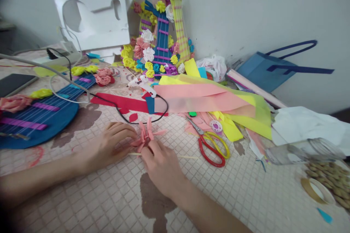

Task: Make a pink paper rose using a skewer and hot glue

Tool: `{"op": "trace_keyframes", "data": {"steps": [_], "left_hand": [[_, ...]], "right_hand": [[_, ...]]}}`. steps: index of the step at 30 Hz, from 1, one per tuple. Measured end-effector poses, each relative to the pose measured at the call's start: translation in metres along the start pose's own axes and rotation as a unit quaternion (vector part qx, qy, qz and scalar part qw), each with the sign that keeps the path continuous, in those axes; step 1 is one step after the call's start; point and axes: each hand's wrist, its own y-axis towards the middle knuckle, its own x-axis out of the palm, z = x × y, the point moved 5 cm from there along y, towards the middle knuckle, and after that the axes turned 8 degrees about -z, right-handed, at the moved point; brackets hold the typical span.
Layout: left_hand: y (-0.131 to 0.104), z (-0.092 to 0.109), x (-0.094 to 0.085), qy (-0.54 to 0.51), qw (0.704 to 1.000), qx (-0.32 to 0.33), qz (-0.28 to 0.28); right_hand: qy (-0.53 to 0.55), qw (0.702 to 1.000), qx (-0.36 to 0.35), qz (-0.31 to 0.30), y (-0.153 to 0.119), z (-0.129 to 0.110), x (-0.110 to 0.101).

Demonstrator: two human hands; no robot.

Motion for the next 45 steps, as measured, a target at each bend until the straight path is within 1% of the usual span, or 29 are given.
{"op": "trace_keyframes", "data": {"steps": [3,7,11,13,15,17,20,22,25,29,34,45], "left_hand": [[0.001,-0.005,0.006,-0.036,0.999,-0.02,-0.001],[-0.001,-0.008,0.009,-0.066,0.997,-0.025,0.006],[-0.003,-0.006,0.008,-0.058,0.998,-0.027,-0.016],[-0.004,-0.003,0.006,-0.04,0.999,-0.023,-0.02],[-0.004,0.003,0.002,-0.011,1.0,-0.011,-0.01],[-0.003,0.01,-0.001,0.013,1.0,0.015,-0.006],[-0.004,0.017,0.003,0.03,0.997,0.064,-0.041],[-0.004,0.018,0.008,0.043,0.994,0.079,-0.06],[-0.005,0.016,0.011,0.06,0.994,0.074,-0.062],[-0.004,0.016,0.009,0.063,0.995,0.058,-0.054],[-0.004,0.017,0.006,0.064,0.996,0.047,-0.041],[-0.004,0.012,0.009,0.044,0.997,0.043,-0.043]], "right_hand": [[0.001,1.0,-0.002,0.0,0.0,0.002,-0.001],[0.01,1.0,-0.014,-0.009,-0.001,0.007,-0.004],[0.018,0.999,-0.032,-0.004,-0.001,0.011,-0.009],[0.019,0.999,-0.034,-0.011,-0.001,0.012,-0.009],[0.02,0.999,-0.032,-0.025,-0.001,0.012,-0.008],[0.017,0.999,-0.033,-0.034,-0.001,0.012,-0.007],[0.01,0.999,-0.035,-0.031,0.0,0.012,-0.006],[0.009,0.999,-0.035,-0.027,0.0,0.011,-0.005],[0.009,0.999,-0.037,-0.022,0.001,0.01,-0.005],[0.001,0.999,-0.041,-0.016,0.001,0.008,-0.005],[0.022,0.999,-0.035,0.005,0.001,0.004,-0.006],[0.011,0.996,-0.087,0.002,0.003,-0.005,0.001]]}}
